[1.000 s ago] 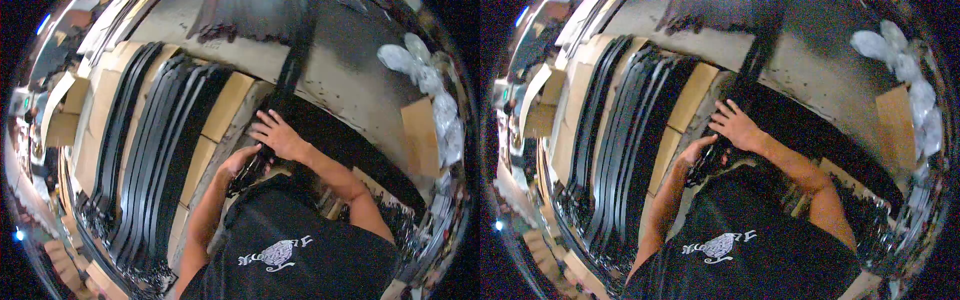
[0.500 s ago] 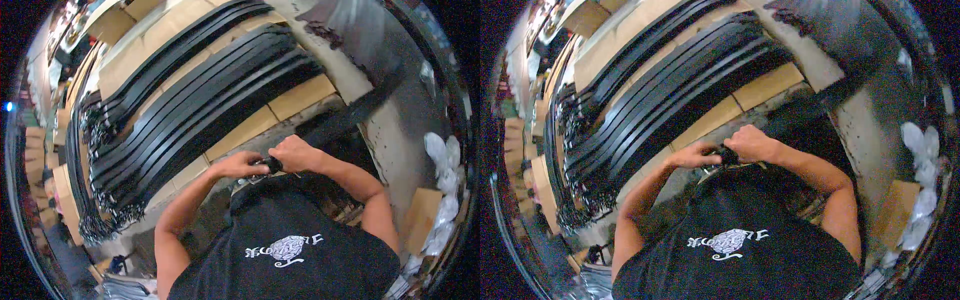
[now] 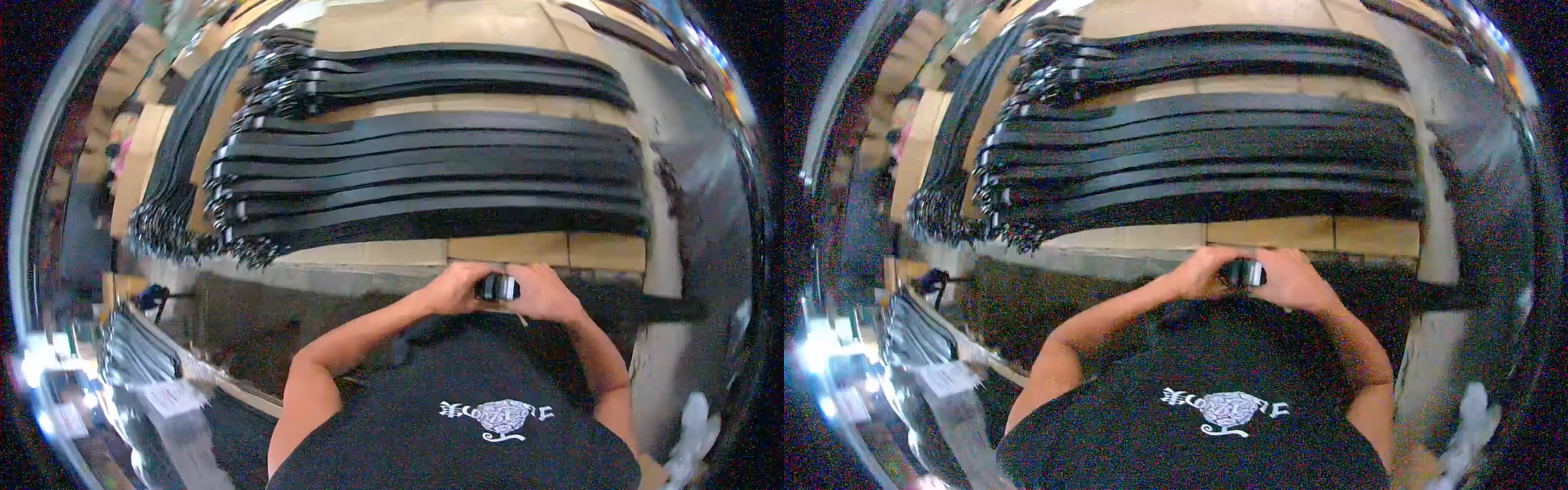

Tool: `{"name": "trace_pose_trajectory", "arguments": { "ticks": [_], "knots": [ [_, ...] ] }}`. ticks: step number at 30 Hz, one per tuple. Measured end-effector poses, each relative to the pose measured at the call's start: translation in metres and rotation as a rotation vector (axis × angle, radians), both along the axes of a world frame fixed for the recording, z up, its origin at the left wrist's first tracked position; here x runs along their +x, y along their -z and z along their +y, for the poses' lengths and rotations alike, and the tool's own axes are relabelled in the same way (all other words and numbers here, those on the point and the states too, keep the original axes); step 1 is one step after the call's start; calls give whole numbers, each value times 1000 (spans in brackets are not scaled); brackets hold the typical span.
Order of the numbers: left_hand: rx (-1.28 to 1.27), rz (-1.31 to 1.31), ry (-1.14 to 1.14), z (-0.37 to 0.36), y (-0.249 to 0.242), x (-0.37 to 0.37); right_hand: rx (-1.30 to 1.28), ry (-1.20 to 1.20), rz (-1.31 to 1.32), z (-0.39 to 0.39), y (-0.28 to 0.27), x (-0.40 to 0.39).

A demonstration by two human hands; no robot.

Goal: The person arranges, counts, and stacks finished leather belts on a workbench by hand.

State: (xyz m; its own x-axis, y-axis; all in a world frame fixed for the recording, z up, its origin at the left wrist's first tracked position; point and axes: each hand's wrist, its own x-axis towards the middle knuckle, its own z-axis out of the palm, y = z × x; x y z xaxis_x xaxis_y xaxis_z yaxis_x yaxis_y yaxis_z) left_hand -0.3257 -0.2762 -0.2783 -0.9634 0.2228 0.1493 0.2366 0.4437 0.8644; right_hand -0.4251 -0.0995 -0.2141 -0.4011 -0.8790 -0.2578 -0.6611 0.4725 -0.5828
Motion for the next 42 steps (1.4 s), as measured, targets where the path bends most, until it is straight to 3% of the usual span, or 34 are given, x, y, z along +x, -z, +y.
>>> {"name": "trace_pose_trajectory", "arguments": {
  "ticks": [2, 6, 10, 13, 14, 19, 25, 31, 36, 42],
  "knots": [
    [170, 82, -38, -9, 11, 8, -47, -12, -147, -14, -10, 1],
    [201, -61, -138, -9, 9, 20, -35, -56, -135, -28, -14, 2],
    [-67, -113, -97, -42, -29, 26, 21, -132, -190, -35, -25, -13],
    [-289, -237, -86, -72, -82, 31, -55, -162, -42, -27, -24, -22],
    [-339, -217, -123, -86, -94, 37, 36, -158, 8, -22, -22, -28],
    [-636, -218, -323, -148, -160, 70, -191, 29, 82, 15, 5, -46],
    [-774, -256, -510, -218, -199, 124, -272, 55, 309, 46, 25, -47],
    [-874, -425, -676, -290, -246, 168, -439, 141, 322, 43, 41, -41],
    [-891, -302, -751, -353, -245, 192, -412, 258, 269, 17, 36, -26],
    [-948, -448, -814, -421, -245, 212, -315, 420, 138, 16, 19, -22]
  ]
}}
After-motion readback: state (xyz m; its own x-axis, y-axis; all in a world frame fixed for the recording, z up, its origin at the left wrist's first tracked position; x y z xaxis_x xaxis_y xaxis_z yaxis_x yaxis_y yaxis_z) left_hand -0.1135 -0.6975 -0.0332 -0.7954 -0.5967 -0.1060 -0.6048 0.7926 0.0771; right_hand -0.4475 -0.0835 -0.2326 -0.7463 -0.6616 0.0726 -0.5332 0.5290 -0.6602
